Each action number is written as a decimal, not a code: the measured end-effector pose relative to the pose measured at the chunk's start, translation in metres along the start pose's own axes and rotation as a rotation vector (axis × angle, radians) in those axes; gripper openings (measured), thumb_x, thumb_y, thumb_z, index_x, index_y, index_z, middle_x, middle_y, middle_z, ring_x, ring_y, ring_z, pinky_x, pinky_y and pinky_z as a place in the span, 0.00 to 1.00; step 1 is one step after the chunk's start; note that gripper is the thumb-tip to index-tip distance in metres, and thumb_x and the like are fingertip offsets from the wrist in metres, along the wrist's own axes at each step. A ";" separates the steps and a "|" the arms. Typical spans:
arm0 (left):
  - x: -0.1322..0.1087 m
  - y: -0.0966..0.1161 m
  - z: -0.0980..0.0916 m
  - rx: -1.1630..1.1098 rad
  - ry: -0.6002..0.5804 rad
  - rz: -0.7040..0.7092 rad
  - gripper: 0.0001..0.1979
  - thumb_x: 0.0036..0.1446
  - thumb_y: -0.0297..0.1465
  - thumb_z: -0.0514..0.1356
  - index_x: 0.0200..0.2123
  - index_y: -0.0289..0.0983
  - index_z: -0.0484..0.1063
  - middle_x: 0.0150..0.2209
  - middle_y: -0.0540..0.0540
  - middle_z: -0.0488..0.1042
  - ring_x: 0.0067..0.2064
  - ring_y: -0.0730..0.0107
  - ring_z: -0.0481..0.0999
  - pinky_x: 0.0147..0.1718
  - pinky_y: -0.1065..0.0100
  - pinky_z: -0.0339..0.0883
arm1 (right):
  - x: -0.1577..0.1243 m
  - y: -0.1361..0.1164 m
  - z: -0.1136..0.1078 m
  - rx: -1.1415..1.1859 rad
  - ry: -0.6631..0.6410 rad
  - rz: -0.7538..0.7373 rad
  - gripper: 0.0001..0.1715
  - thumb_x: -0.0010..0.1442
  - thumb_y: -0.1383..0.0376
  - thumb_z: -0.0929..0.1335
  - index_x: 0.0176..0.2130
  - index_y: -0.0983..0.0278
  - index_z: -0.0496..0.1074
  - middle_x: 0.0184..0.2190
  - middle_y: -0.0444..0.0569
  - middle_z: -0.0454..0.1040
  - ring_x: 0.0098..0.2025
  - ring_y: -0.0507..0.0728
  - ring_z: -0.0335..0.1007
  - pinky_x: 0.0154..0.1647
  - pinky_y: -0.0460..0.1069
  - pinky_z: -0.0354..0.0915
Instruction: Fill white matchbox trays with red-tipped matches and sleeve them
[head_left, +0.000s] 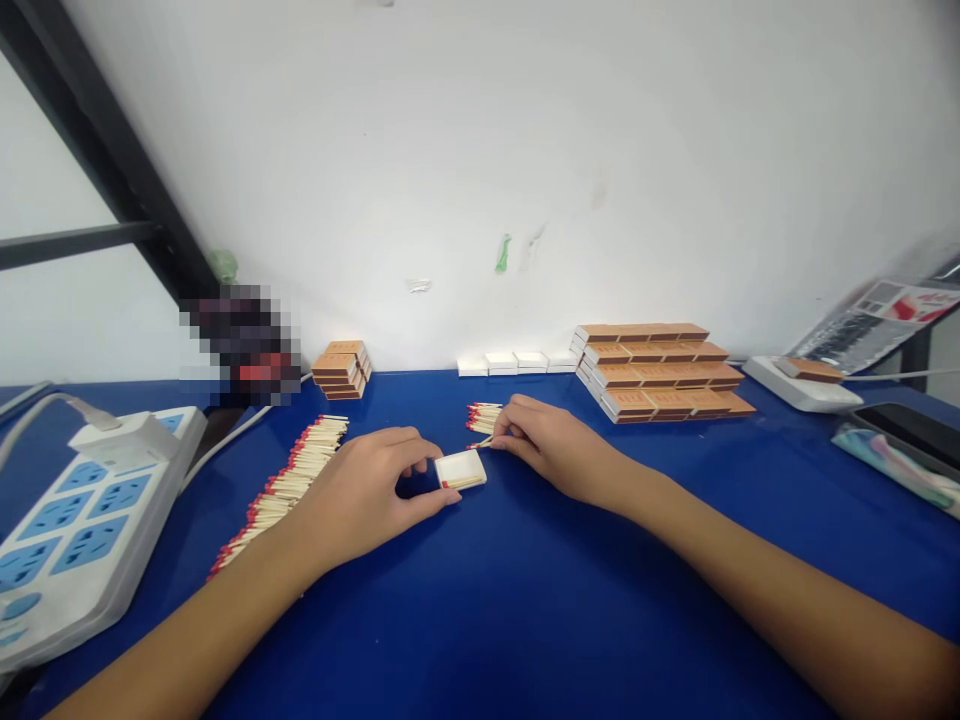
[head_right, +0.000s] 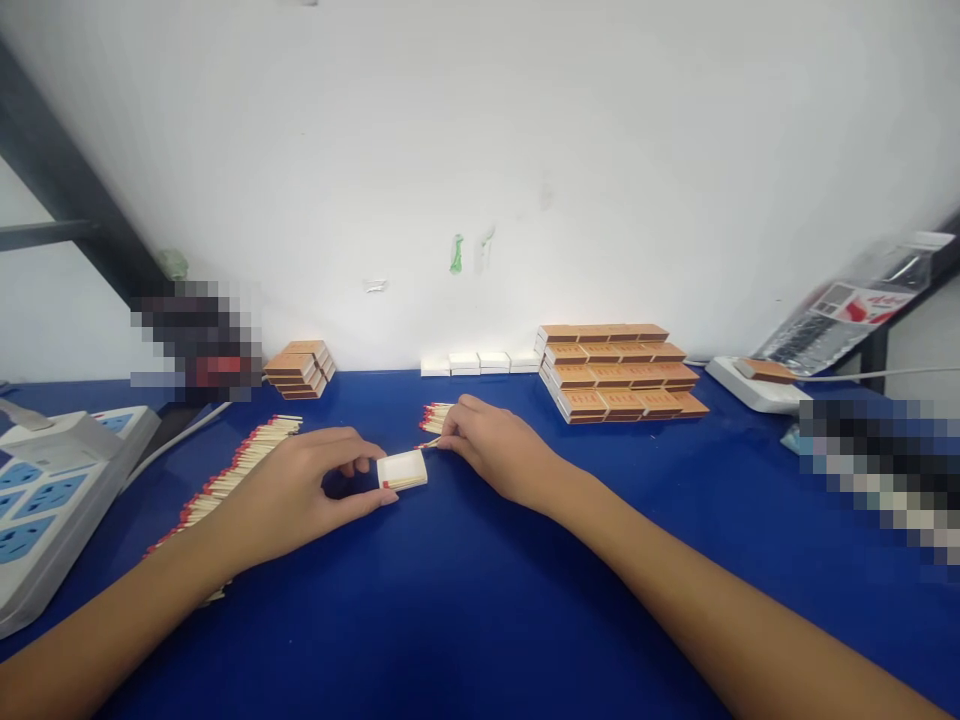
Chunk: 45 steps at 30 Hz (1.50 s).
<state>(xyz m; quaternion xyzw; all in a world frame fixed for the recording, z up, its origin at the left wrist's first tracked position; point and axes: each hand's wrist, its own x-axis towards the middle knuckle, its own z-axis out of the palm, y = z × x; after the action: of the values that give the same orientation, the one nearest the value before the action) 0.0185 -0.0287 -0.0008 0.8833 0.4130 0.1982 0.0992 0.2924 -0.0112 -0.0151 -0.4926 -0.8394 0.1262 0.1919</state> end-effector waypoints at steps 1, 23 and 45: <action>0.000 0.000 0.000 0.003 0.001 -0.006 0.12 0.62 0.42 0.69 0.43 0.42 0.81 0.36 0.50 0.78 0.36 0.68 0.76 0.35 0.65 0.65 | -0.001 -0.001 -0.002 -0.007 -0.002 -0.007 0.07 0.74 0.64 0.66 0.41 0.62 0.72 0.39 0.46 0.70 0.34 0.53 0.65 0.37 0.49 0.59; -0.001 0.003 0.001 -0.032 -0.007 0.047 0.12 0.63 0.42 0.69 0.44 0.41 0.81 0.37 0.49 0.78 0.37 0.67 0.77 0.34 0.66 0.66 | -0.012 -0.036 0.009 -0.095 -0.033 -0.228 0.07 0.75 0.66 0.65 0.44 0.63 0.73 0.43 0.49 0.75 0.35 0.53 0.72 0.34 0.49 0.64; -0.002 0.002 0.002 -0.004 -0.008 0.064 0.14 0.63 0.43 0.69 0.45 0.41 0.81 0.37 0.49 0.79 0.37 0.66 0.78 0.34 0.67 0.67 | 0.003 0.009 0.009 0.128 0.102 -0.055 0.06 0.70 0.62 0.71 0.39 0.61 0.77 0.33 0.43 0.67 0.32 0.52 0.62 0.35 0.48 0.60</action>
<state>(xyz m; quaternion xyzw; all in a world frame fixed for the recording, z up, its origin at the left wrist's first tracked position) 0.0194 -0.0314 -0.0028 0.8968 0.3835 0.1986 0.0964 0.2936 -0.0046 -0.0263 -0.4619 -0.8319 0.1492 0.2689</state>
